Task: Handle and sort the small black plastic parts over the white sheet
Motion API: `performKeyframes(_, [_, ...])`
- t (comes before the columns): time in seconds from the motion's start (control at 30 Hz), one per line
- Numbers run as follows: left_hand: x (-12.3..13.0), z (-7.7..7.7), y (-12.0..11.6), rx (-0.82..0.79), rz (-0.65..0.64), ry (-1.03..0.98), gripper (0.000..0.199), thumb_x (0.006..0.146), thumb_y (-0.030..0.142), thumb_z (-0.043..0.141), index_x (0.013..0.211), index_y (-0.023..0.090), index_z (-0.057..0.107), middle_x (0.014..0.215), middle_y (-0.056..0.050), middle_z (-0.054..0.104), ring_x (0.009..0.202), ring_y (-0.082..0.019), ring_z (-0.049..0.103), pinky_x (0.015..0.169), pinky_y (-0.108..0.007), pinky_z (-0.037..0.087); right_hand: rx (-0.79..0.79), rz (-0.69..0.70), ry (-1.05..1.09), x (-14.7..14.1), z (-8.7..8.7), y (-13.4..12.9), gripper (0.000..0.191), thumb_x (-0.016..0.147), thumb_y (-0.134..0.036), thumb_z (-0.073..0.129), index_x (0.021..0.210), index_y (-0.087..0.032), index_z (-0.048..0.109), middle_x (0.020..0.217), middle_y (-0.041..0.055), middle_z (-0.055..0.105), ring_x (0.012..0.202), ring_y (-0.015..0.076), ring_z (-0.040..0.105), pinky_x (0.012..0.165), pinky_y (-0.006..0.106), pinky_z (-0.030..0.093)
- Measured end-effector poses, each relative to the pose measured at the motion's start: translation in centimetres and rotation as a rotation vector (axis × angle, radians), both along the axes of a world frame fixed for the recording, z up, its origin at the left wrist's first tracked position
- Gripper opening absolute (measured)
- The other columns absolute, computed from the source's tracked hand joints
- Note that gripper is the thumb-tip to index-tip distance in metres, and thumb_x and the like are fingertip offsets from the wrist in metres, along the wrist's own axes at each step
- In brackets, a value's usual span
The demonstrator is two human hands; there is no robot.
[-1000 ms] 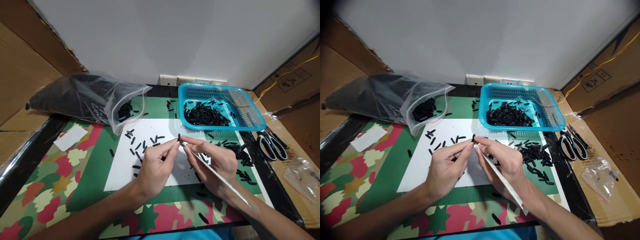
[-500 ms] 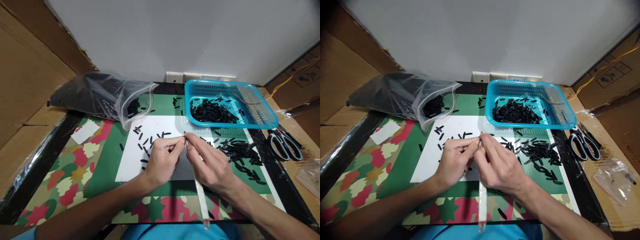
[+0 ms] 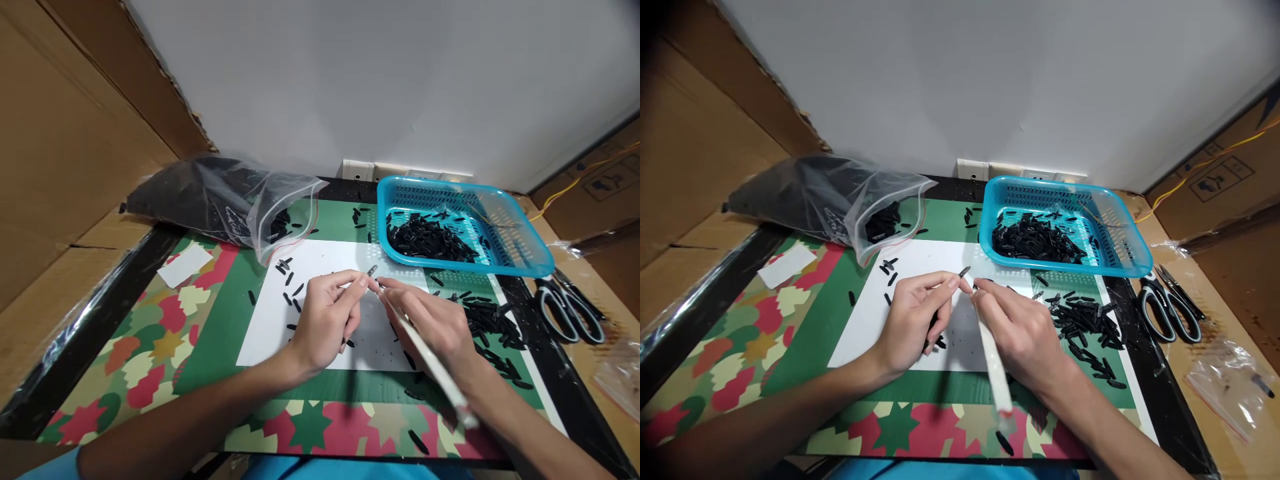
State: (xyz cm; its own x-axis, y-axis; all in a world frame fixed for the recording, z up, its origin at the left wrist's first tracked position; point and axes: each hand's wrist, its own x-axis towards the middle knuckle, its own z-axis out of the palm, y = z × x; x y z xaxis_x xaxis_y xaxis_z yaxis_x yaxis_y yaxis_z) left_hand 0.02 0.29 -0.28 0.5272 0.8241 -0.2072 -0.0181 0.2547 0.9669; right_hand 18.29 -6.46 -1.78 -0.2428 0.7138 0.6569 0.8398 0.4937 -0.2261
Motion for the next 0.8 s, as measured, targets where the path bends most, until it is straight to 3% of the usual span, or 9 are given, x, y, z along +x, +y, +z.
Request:
performKeyframes(0.1, [-0.1,-0.1,0.2,0.002,0.005,-0.051,0.037,0.105,0.054,0.059,0.101,0.019,0.067,0.04,0.011,0.045,0.028,-0.006,0.028,0.029,-0.014,0.025,-0.082,0.007,-0.011,0.5,0.1,0.1,0.015,0.105,-0.005,0.057,0.108,-0.014,0.068,0.096,0.009,0.08,0.08,0.0173,0.077,0.069,0.026,0.054])
performKeyframes(0.2, [-0.1,-0.2,0.3,0.021,0.007,-0.069,0.034,0.106,0.054,0.057,0.099,0.02,0.063,0.04,0.011,0.046,0.028,-0.005,0.028,0.03,-0.013,0.025,-0.069,0.021,-0.087,1.0,-0.1,0.3,0.016,0.106,-0.009,0.056,0.105,-0.013,0.071,0.072,0.004,0.071,0.06,0.0169,0.066,0.058,0.031,0.046])
performKeyframes(0.3, [0.1,-0.2,0.2,0.07,-0.003,-0.065,0.033,0.106,0.053,0.058,0.099,0.02,0.063,0.04,0.011,0.045,0.029,-0.004,0.03,0.033,-0.012,0.027,-0.052,0.04,-0.047,1.2,-0.1,0.3,0.016,0.102,-0.006,0.059,0.108,-0.013,0.072,0.08,0.0072,0.075,0.069,0.0192,0.07,0.064,0.031,0.05])
performKeyframes(0.37, [0.1,-0.1,0.0,0.092,-0.01,-0.059,0.034,0.106,0.053,0.058,0.099,0.02,0.063,0.04,0.012,0.045,0.029,-0.003,0.03,0.035,-0.012,0.028,-0.039,0.046,0.073,1.1,0.2,0.2,0.015,0.099,-0.004,0.063,0.108,-0.014,0.072,0.09,0.0098,0.079,0.079,0.0205,0.075,0.069,0.03,0.055])
performKeyframes(0.47, [0.1,0.0,-0.2,0.098,-0.017,-0.043,0.035,0.106,0.053,0.058,0.1,0.019,0.064,0.04,0.011,0.045,0.03,-0.003,0.031,0.036,-0.012,0.028,-0.037,-0.009,0.294,0.6,1.0,0.0,0.013,0.097,-0.008,0.07,0.105,-0.018,0.072,0.091,0.0067,0.081,0.078,0.0177,0.077,0.072,0.026,0.06])
performKeyframes(0.6, [0.1,0.0,-0.4,0.09,-0.034,-0.027,0.035,0.106,0.053,0.058,0.101,0.02,0.066,0.04,0.011,0.045,0.031,-0.003,0.031,0.037,-0.013,0.029,-0.133,-0.107,0.599,0.0,1.8,-0.5,0.012,0.094,-0.013,0.077,0.101,-0.023,0.076,0.094,0.0024,0.083,0.08,0.017,0.08,0.075,0.025,0.063])
performKeyframes(0.8, [0.3,-0.1,-0.5,0.076,-0.045,-0.036,0.034,0.105,0.051,0.062,0.108,0.018,0.07,0.041,0.011,0.044,0.031,-0.004,0.034,0.035,-0.015,0.027,-0.308,-0.027,0.982,-1.0,2.1,-0.5,0.008,0.096,-0.017,0.077,0.101,-0.024,0.078,0.106,0.0046,0.085,0.098,0.0214,0.083,0.085,0.03,0.068])
